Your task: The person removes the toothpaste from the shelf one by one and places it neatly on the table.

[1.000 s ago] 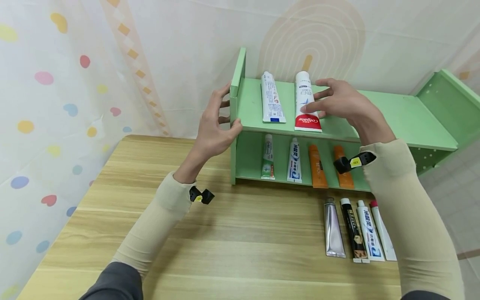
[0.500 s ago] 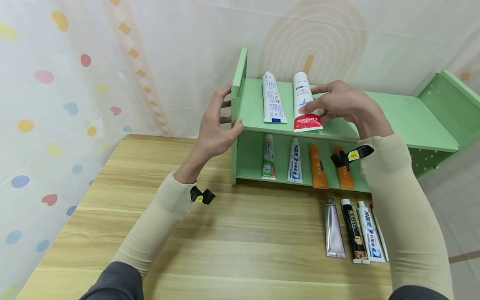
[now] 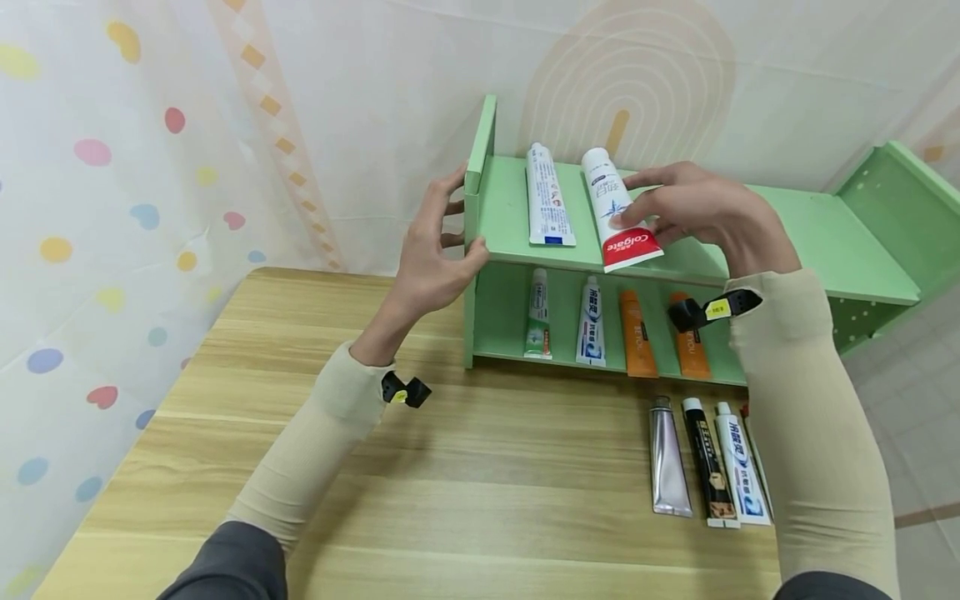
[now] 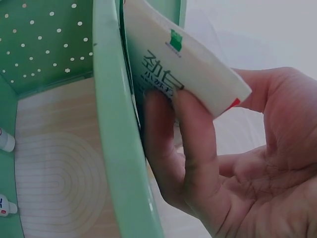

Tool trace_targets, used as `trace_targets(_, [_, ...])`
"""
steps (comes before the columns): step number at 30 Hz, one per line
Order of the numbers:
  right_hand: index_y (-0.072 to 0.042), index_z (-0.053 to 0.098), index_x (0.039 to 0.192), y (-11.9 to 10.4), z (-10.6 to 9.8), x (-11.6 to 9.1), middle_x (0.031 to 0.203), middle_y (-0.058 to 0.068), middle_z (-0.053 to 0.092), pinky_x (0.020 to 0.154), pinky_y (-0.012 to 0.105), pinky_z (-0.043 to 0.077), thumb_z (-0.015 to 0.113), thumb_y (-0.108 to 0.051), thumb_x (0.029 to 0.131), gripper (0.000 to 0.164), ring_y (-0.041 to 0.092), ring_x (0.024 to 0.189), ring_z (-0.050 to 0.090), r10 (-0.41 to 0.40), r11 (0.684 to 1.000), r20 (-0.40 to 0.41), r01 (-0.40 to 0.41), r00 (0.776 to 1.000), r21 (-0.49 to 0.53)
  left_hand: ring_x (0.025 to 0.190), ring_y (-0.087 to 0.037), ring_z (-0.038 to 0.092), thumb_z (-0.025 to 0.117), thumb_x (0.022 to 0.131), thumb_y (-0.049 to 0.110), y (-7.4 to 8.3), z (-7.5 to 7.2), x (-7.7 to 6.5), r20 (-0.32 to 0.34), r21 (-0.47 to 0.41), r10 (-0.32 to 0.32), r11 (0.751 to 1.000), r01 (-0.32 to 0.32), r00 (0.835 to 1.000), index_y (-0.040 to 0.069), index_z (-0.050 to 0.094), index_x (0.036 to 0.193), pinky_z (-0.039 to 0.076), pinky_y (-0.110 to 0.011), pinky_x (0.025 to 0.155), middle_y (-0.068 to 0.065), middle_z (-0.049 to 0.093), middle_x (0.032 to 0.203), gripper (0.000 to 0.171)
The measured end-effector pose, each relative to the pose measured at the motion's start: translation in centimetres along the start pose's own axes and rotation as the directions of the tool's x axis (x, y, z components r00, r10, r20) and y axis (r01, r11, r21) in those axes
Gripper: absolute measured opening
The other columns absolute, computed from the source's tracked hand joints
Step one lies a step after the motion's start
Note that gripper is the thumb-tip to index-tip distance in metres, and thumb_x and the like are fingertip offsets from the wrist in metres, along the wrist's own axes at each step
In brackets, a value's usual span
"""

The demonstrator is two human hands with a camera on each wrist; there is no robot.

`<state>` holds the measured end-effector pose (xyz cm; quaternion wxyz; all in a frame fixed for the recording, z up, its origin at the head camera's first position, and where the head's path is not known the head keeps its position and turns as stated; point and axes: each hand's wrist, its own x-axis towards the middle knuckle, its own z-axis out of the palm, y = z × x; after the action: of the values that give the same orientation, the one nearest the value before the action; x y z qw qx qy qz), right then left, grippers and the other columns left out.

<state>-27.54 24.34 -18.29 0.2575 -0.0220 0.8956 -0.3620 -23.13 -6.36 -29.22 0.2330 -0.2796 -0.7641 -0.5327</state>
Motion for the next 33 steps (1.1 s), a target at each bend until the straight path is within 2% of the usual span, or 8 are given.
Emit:
trace_targets(5, [-0.015,0.01,0.167,0.1,0.2,-0.1,0.144,0.011,0.049,0.082,0.026,0.061,0.062,-0.031,0.1,0.086,0.012,0.096,0.067,-0.022,1.0,-0.003,0.022,1.0,-0.002,0.134,-0.027,0.057,0.061,0.086,0.0,0.0,0.0,0.0,-0.001,0.004,0.0,1.0,0.0,1.0,0.016,0.034,0.16,0.06,-0.033,0.095,-0.006,0.041,0.159,0.081])
trace_targets(10, [-0.015,0.012,0.167,0.4,0.5,-0.5,0.149,0.015,0.043,0.079,0.026,0.061,0.062,-0.029,0.1,0.085,0.01,0.095,0.066,-0.055,0.998,-0.038,0.056,0.998,0.011,0.134,-0.027,0.057,0.061,0.086,-0.001,-0.1,0.1,0.0,0.0,-0.001,0.005,1.0,-0.005,1.0,0.016,0.034,0.16,0.06,-0.033,0.095,-0.006,0.041,0.158,0.081])
trace_targets(13, [-0.016,0.014,0.166,0.8,0.7,-0.7,0.145,0.012,0.046,0.078,0.026,0.061,0.064,-0.029,0.1,0.085,0.011,0.095,0.066,-0.074,0.997,-0.073,0.076,0.995,0.026,0.134,-0.027,0.057,0.061,0.086,-0.001,-0.1,0.1,-0.1,0.002,-0.003,0.004,1.0,-0.004,1.0,0.017,0.034,0.16,0.06,-0.034,0.095,-0.005,0.041,0.158,0.082])
trace_targets(21, [-0.019,0.018,0.166,2.1,1.3,-1.4,0.126,-0.004,0.052,0.074,0.026,0.06,0.066,-0.031,0.099,0.083,0.011,0.096,0.064,-0.115,0.988,-0.166,0.13,0.979,0.086,0.134,-0.027,0.057,0.061,0.085,-0.003,-0.1,0.2,-0.1,0.0,-0.021,0.021,1.0,-0.021,1.0,0.017,0.035,0.16,0.061,-0.036,0.094,-0.005,0.042,0.157,0.082])
trace_targets(27, [-0.025,0.021,0.165,2.7,1.9,-1.7,0.125,-0.006,0.052,0.074,0.025,0.061,0.065,-0.029,0.099,0.079,0.014,0.099,0.062,-0.155,0.976,-0.209,0.183,0.965,0.118,0.134,-0.028,0.057,0.061,0.085,-0.002,-0.2,-0.1,-0.2,0.0,-0.018,0.014,1.0,-0.014,1.0,0.016,0.034,0.16,0.061,-0.036,0.094,-0.006,0.04,0.159,0.082])
trace_targets(33, [-0.023,0.023,0.165,3.0,2.3,-2.1,0.121,-0.008,0.057,0.073,0.026,0.061,0.065,-0.023,0.1,0.077,0.012,0.096,0.065,-0.226,0.959,-0.225,0.257,0.948,0.117,0.134,-0.028,0.057,0.061,0.085,-0.002,-0.3,-0.4,-0.3,-0.012,-0.01,0.004,1.0,-0.004,1.0,0.017,0.034,0.161,0.061,-0.038,0.094,-0.005,0.04,0.159,0.082])
